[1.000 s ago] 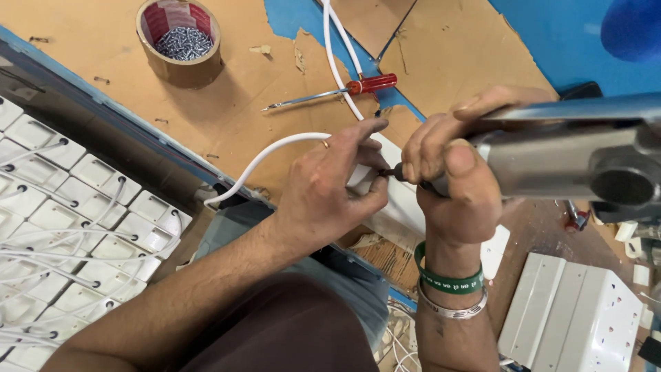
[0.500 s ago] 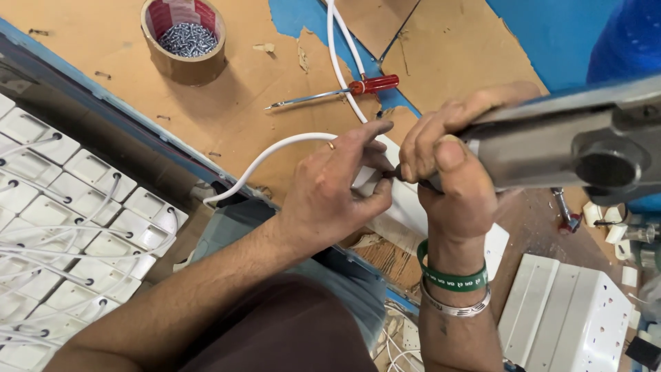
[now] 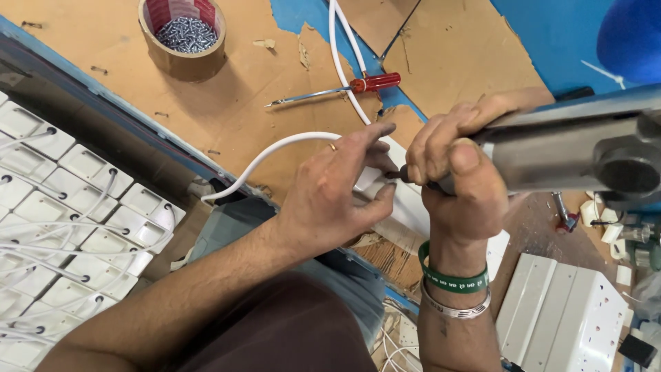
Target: Assembling metal electrical boxes using an air-powered screwdriver and manual tools.
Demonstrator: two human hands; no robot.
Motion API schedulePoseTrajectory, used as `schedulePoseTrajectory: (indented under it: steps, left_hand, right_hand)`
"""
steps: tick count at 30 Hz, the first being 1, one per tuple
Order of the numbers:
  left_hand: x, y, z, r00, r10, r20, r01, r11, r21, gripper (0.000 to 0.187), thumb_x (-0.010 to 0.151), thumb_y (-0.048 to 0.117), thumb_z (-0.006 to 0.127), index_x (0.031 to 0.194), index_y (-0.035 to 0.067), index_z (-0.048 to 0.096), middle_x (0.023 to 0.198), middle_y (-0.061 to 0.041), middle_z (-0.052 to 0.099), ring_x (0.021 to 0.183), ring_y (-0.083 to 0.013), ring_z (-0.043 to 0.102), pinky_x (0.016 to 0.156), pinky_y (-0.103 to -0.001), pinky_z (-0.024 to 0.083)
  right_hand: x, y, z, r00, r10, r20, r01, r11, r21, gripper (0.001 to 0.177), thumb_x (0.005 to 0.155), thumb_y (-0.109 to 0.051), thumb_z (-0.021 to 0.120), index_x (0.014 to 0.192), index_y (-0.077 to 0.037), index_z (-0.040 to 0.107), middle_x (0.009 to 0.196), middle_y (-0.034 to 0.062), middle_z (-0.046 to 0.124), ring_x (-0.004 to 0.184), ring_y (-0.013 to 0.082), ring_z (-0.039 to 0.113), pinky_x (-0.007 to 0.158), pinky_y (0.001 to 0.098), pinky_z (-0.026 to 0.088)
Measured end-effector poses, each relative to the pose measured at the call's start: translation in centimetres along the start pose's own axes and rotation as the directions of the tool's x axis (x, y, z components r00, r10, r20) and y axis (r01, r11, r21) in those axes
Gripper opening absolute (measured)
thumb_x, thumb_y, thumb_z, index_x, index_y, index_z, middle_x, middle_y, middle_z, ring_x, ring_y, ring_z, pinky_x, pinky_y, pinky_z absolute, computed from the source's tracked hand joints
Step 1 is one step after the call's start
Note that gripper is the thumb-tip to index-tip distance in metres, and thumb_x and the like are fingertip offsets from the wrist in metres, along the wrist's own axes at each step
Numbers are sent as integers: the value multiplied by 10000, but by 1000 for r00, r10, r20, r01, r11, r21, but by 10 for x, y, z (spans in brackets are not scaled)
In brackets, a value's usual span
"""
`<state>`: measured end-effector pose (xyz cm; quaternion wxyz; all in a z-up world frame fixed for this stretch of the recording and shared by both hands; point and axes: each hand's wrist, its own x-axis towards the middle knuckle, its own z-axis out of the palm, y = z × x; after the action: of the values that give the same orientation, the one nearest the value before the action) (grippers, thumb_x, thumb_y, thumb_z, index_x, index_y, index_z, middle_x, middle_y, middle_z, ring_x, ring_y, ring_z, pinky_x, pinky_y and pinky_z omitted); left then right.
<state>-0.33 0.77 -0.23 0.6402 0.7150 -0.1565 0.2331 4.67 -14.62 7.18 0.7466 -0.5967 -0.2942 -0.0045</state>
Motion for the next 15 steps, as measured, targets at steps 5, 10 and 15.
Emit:
schedulePoseTrajectory:
  steps: [5,10,15]
  left_hand:
    - [-2,0,-1,1000,8,13,-8,1000,-17,685,875,97,793,1465,14,456,1109,-96,743,1106,-245,747,971,-370,601]
    - [-2,-2,0,1000,6,24,-7,1000,18,682,865,114,809,1450,24,471,1113,-101,745,1090,-243,749,951,-367,601]
    - [-2,-7,1,998,40,51,-43,997,59,699,859,142,836,1445,36,470,1129,-92,748,1092,-237,740,955,-367,588]
  right_hand:
    - [-3,3,1,999,-23,-41,22,1000,-14,276,1036,-104,699,1181,0,488,665,71,470,519,147,463,494,291,453]
    - [1,7,4,996,-51,-71,50,999,-18,243,1034,-69,681,1161,-3,485,695,76,482,529,155,477,501,294,479]
    - [1,-12,9,978,-147,-146,134,986,-98,250,1048,-58,672,1195,4,480,730,78,483,561,173,490,542,313,489]
